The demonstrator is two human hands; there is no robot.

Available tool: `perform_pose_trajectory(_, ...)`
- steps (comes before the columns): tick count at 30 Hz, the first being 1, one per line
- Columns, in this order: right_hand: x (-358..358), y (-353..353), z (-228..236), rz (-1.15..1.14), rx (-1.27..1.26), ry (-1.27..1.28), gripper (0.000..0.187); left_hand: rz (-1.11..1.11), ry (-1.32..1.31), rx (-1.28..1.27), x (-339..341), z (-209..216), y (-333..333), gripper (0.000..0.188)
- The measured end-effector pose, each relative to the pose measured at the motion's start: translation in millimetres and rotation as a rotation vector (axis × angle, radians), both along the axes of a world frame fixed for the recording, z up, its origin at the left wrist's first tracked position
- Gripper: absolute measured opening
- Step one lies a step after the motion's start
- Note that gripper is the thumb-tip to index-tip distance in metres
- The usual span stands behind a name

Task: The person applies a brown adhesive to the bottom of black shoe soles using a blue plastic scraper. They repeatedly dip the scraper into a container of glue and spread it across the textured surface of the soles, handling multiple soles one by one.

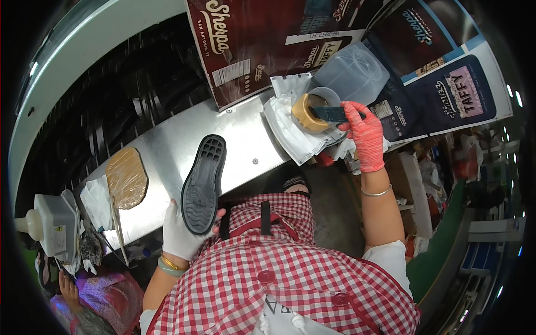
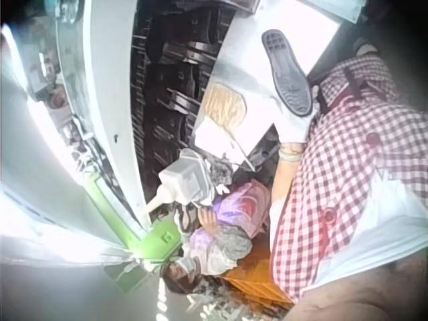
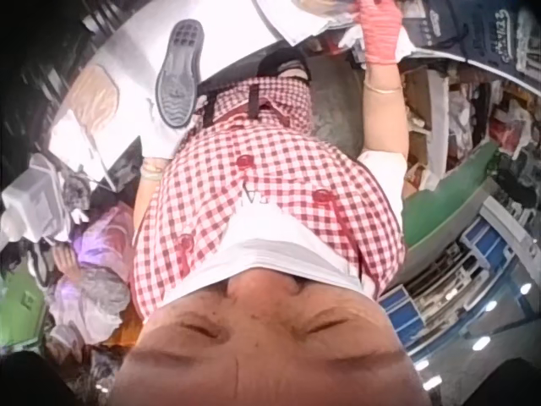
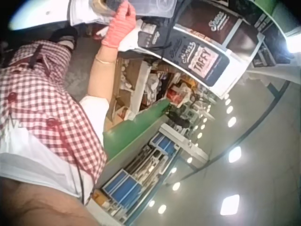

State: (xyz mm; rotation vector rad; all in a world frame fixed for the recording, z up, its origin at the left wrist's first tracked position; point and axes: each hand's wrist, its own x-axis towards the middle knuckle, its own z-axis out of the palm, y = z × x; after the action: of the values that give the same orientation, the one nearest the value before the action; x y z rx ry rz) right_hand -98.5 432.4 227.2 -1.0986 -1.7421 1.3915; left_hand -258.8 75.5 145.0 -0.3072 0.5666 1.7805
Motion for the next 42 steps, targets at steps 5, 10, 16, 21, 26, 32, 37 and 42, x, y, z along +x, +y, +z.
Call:
perform_pose_trajectory(5,3.4,7.2,-8.1,0.012,0.016,-0.011,0.030,-0.016,0.076,0.025,2.8,-3.0,-4.7,0.058)
perform_pose_trajectory(10,14.7,11.1,-31.2,0.007,-0.255,0.273,0.026,0.090,0.029,0.146,-0.8,-5.0,8.5,0.053)
perform_pose_trajectory(16,-35.3,-109.7,6.0,0.291,-0.463,0.339,0.027,0.182,0.092,0.307,-3.1,4.1,30.9,0.059)
perform_pose_trajectory(21,-60.9,-158.6,19.5,0.435,-0.508,0.386,0.026,0.158,0.144,0.407,-3.1,11.5,37.3,0.065)
perform_pose_trajectory(26,-65.2,-170.2,13.3,0.470,-0.522,0.334,0.026,0.199,0.226,0.289,7.1,18.3,36.5,0.069)
perform_pose_trajectory(32,-67.7,-175.8,6.2,0.401,-0.324,0.361,0.022,0.172,0.330,0.183,13.4,20.6,37.4,0.076)
perform_pose_trajectory(37,-72.9,-166.3,11.1,0.368,-0.297,0.386,0.021,0.054,0.313,0.271,11.4,22.0,33.0,0.091)
perform_pose_trajectory(42,-81.8,-157.5,18.2,0.322,-0.227,0.384,0.019,0.001,0.397,0.235,8.0,15.1,25.7,0.095)
